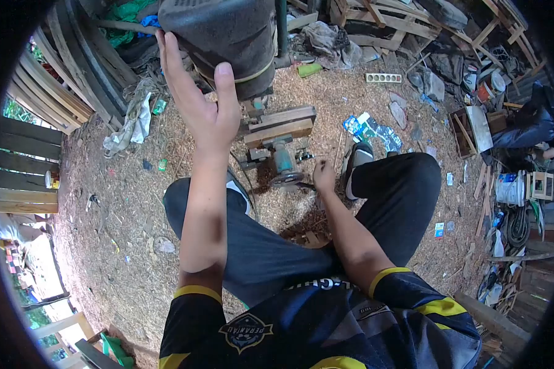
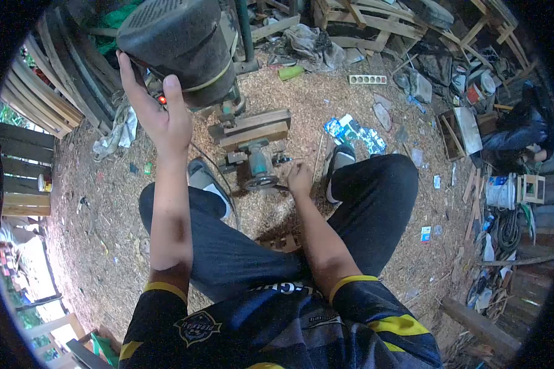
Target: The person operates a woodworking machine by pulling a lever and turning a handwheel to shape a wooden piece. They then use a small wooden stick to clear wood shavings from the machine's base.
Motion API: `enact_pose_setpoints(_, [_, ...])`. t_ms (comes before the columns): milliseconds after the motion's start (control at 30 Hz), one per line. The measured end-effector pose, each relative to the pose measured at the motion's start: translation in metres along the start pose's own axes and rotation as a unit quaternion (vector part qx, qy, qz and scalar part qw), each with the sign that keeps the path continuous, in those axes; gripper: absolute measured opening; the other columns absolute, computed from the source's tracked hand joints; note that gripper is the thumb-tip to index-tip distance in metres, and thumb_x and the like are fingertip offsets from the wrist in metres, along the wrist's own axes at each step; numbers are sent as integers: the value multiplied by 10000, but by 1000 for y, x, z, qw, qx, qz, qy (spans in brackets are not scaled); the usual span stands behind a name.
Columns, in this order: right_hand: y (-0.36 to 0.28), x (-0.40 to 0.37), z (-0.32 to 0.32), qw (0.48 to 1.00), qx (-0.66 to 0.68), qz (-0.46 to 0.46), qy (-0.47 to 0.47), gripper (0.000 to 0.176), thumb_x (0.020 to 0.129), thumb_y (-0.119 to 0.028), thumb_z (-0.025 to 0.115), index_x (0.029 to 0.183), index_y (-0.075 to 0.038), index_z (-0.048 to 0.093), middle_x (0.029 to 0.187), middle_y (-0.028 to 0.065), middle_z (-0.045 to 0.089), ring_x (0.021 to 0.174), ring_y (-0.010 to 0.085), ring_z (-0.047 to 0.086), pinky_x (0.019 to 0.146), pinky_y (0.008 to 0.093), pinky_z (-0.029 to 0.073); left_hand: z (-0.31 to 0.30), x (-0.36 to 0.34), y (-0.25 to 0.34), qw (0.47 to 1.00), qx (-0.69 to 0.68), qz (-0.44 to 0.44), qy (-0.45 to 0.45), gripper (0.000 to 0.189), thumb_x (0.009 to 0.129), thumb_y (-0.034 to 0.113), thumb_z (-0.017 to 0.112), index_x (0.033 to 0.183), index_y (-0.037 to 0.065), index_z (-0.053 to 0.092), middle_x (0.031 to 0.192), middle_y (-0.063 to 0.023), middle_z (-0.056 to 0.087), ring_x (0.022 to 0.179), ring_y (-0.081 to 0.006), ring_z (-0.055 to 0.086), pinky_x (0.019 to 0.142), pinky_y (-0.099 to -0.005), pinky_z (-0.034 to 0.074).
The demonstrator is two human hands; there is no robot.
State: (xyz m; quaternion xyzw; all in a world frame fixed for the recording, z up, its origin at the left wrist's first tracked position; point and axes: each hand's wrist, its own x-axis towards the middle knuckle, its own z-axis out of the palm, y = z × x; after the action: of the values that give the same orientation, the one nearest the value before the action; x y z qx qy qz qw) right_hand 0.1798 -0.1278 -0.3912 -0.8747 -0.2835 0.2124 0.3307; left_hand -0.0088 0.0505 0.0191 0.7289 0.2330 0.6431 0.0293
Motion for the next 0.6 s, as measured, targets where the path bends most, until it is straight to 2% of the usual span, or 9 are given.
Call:
enact_pose_setpoints(67, [45,-24,13,984,-156,4,-84,509,1017,-398,603,1284,36,623,1106,267,720,1124,455,667,964,488,520,1,-3,1,1000,-9,-5,1,770,1000,248,650,1608,-36,273,1665,-306,264,1546,-442,278,1251,-514,218])
enact_pose_setpoints(167, [77,-15,26,941,-170,108,-273,548,1017,-414,605,1341,28,603,1074,273,725,1120,469,673,974,468,526,4,-3,1,1000,-27,-11,3,766,1005,248,645,1610,-36,271,1666,-305,261,1550,-438,272,1253,-511,212])
enact_pose_setpoints(200, [119,-8,58,955,-161,75,-239,492,1026,-406,604,1258,27,630,985,238,728,942,391,729,809,462,571,4,-3,1,1000,-28,-11,4,766,1006,249,644,1610,-36,270,1667,-304,260,1552,-437,270,1254,-510,209])
enact_pose_setpoints(300, [112,1,56,957,31,148,-248,438,1028,-400,617,1152,20,640,902,183,706,776,256,705,618,429,544,2,-3,0,1000,-23,-8,0,766,1009,255,642,1611,-36,269,1669,-302,257,1554,-435,264,1256,-509,205])
enact_pose_setpoints(433, [109,13,63,952,-1,104,-286,413,1033,-387,612,1094,20,651,844,157,690,709,211,663,569,416,521,1,-3,-1,1000,-28,-6,-5,771,1012,267,641,1614,-32,264,1672,-298,252,1556,-433,259,1257,-511,199])
enact_pose_setpoints(533, [103,2,62,959,-82,33,-268,413,1030,-368,612,1126,29,670,921,189,725,799,301,709,699,437,556,0,-2,-1,1000,-12,-6,-7,776,1015,281,641,1617,-27,260,1674,-293,252,1555,-434,259,1257,-514,194])
enact_pose_setpoints(600, [97,-3,59,964,-91,23,-249,425,1019,-360,620,1166,36,665,968,209,738,900,354,718,798,437,552,1,-2,-1,1000,-20,-7,-7,779,1016,286,640,1619,-24,257,1676,-290,251,1554,-434,259,1256,-515,192])
